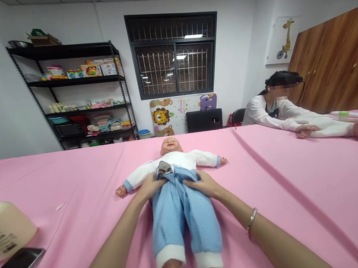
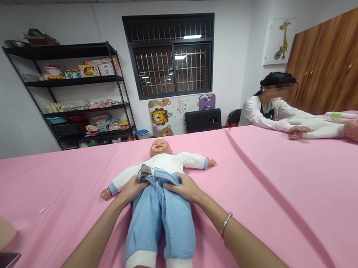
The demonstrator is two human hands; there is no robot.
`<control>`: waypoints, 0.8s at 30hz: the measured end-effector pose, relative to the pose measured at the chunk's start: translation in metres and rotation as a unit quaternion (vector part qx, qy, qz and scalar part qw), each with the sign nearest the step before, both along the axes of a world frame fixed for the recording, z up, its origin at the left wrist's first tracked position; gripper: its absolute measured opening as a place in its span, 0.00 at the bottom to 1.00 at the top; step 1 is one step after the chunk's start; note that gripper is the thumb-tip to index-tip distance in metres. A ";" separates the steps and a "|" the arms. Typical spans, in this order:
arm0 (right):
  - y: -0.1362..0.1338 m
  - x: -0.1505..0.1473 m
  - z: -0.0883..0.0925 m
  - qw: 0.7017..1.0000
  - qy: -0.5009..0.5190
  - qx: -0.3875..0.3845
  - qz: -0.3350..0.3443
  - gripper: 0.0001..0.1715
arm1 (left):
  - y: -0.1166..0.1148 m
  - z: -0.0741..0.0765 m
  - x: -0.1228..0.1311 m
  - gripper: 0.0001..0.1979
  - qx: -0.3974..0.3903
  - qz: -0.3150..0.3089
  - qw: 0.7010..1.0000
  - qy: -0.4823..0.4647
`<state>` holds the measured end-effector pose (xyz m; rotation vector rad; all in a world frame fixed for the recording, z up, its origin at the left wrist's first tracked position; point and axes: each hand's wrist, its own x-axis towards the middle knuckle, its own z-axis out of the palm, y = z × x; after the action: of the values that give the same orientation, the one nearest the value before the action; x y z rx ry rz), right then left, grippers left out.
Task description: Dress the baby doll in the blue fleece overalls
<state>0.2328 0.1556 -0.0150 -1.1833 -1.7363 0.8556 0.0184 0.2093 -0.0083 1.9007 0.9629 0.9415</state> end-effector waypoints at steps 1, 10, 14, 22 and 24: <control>0.000 0.002 0.001 1.000 -0.010 -0.009 0.012 0.20 | -0.002 0.004 -0.001 0.18 -0.007 -0.007 1.000 0.012; 0.021 0.044 -0.024 0.957 0.248 -0.111 -0.095 0.20 | -0.006 0.018 -0.012 0.16 -0.022 0.008 0.999 0.029; 0.027 0.037 -0.032 0.977 0.184 -0.038 -0.105 0.20 | 0.000 0.008 -0.015 0.13 -0.029 0.055 0.994 0.088; 0.016 0.031 -0.013 0.961 0.268 -0.061 0.012 0.21 | -0.011 0.021 0.013 0.18 -0.019 0.106 0.984 -0.144; 0.013 0.032 -0.008 0.933 0.340 -0.110 0.050 0.21 | -0.012 0.022 0.017 0.18 -0.029 0.101 0.979 -0.173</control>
<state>0.2648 0.1683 -0.0226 -0.7923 -1.1517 1.3587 0.0355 0.1974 0.0133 1.5421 0.9709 1.2998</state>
